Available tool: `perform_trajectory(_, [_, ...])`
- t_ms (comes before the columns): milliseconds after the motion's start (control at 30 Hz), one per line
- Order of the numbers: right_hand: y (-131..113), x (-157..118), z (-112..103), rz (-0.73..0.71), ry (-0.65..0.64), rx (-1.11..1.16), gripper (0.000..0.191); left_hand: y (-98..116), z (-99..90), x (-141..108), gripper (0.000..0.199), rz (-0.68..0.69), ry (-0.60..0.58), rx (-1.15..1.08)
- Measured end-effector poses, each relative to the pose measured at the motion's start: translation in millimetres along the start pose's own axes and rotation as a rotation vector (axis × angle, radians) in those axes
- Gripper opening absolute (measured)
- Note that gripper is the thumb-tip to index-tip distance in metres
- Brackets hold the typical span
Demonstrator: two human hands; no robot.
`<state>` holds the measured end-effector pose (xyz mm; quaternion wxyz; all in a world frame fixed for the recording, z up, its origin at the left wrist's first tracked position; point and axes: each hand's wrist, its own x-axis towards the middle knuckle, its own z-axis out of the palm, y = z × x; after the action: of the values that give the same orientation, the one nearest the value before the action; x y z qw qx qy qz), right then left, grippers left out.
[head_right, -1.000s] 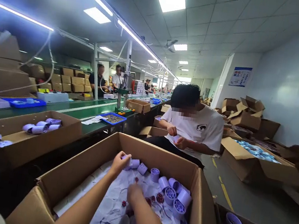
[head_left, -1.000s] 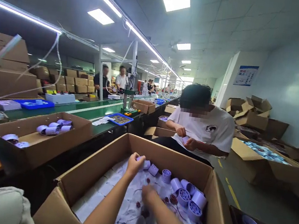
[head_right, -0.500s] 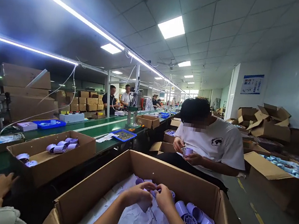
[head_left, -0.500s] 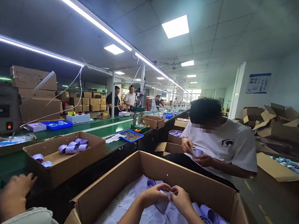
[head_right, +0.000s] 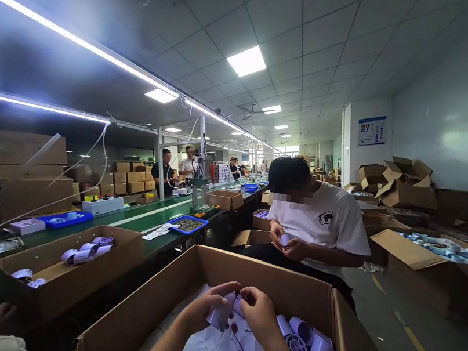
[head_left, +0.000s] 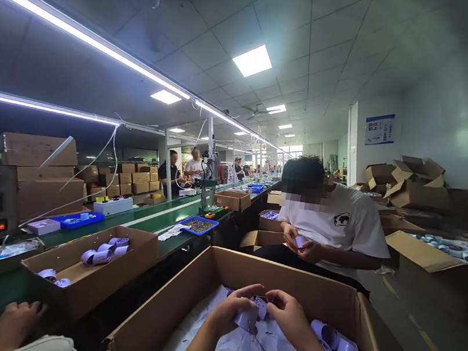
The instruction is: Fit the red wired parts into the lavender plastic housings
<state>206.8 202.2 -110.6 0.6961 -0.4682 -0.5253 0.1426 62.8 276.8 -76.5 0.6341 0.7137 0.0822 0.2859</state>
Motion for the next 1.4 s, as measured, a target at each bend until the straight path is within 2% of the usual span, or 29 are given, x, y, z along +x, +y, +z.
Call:
perform_trajectory(133, [-0.6,0.2,4.6,0.012,-0.042,0.276,0.041,0.9,-5.9,0.7,0.059,0.069,-0.002,-0.02])
perform_trajectory(233, [-3.0,2.7,3.8,0.035,-0.032,0.448,0.049,-0.3,-12.5,3.2,0.057,0.05,-0.056,-0.017])
perform_trajectory(333, [-8.4,4.4,-0.4,0.042,0.043,0.602,0.059,-1.5,-16.8,5.8,0.074,0.019,-0.061,-0.021])
perform_trajectory(400, [-14.5,2.6,-3.9,0.055,0.081,0.662,0.066,-2.6,-17.9,7.7,0.089,0.043,-0.021,0.008])
perform_trajectory(467, [-21.5,-0.8,-6.7,0.056,0.084,0.681,0.069,-4.6,-18.9,10.1,0.093,0.104,0.094,0.124])
perform_trajectory(567, [-28.9,-5.3,-7.4,0.021,0.077,0.64,0.065,-8.6,-22.9,13.7,0.084,0.246,0.304,0.48])
perform_trajectory(633, [-29.7,-6.3,-5.5,-0.014,0.084,0.587,0.063,-10.4,-27.6,15.5,0.081,0.338,0.341,0.693])
perform_trajectory(700, [-27.5,-6.2,-2.2,-0.041,0.06,0.542,0.063,-10.5,-33.4,16.7,0.076,0.41,0.362,0.817])
perform_trajectory(800, [-21.7,-7.4,3.6,-0.075,-0.006,0.475,0.066,-8.3,-42.9,18.0,0.059,0.542,0.493,0.949])
perform_trajectory(867, [-17.9,-10.0,7.1,-0.14,-0.057,0.396,0.061,-7.2,-48.3,18.7,0.048,0.636,0.553,1.027])
perform_trajectory(1000, [-13.6,-16.0,12.6,-0.301,-0.131,0.182,0.041,-7.5,-52.2,19.6,0.042,0.831,0.541,1.158])
perform_trajectory(1167, [-15.8,-19.2,16.8,-0.435,-0.082,-0.053,0.029,-5.6,-45.5,18.6,0.04,1.033,0.47,1.265])
perform_trajectory(1400, [-13.6,-17.2,20.0,-0.477,-0.043,-0.125,0.024,-1.8,-33.5,15.6,0.036,1.115,0.444,1.295])
